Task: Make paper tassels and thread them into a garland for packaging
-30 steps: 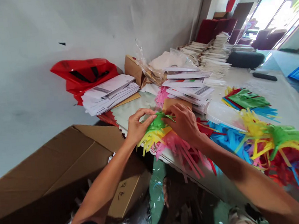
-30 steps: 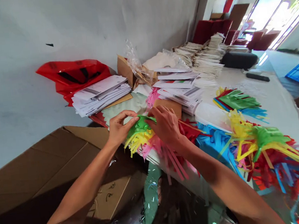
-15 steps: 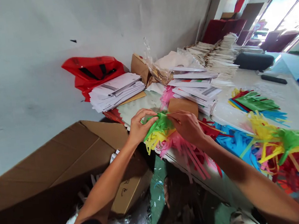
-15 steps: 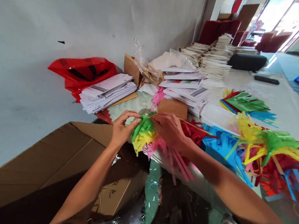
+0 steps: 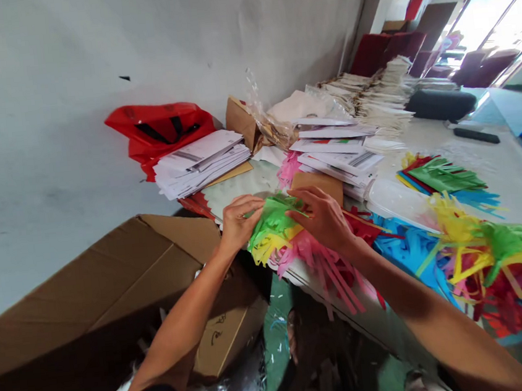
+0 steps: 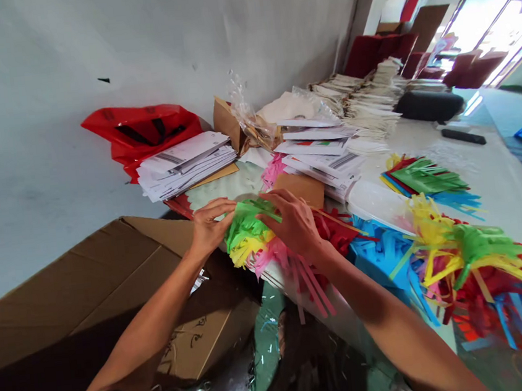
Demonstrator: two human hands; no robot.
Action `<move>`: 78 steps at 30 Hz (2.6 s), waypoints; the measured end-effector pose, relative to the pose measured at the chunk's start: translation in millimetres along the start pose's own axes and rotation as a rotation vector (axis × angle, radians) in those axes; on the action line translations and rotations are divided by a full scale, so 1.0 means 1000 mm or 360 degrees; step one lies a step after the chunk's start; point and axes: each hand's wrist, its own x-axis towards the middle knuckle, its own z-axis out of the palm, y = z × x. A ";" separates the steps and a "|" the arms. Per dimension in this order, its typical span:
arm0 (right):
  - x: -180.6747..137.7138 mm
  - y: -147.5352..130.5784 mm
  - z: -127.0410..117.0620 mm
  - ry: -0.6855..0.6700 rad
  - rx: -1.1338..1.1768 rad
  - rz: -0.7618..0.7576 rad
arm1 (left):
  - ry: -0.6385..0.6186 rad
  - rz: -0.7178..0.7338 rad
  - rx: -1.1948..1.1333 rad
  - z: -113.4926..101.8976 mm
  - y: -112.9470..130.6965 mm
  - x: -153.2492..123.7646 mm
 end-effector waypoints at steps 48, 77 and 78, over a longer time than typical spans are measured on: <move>-0.039 0.007 -0.024 -0.0192 -0.0528 -0.0025 | 0.0847 -0.0451 -0.0858 -0.002 0.075 0.098; -0.088 0.026 -0.158 0.0695 0.1001 0.0886 | 0.1052 -0.0814 -0.0127 0.009 -0.037 0.044; -0.092 0.030 -0.163 0.0739 0.0943 0.0861 | 0.1098 -0.0834 -0.0079 0.008 -0.040 0.041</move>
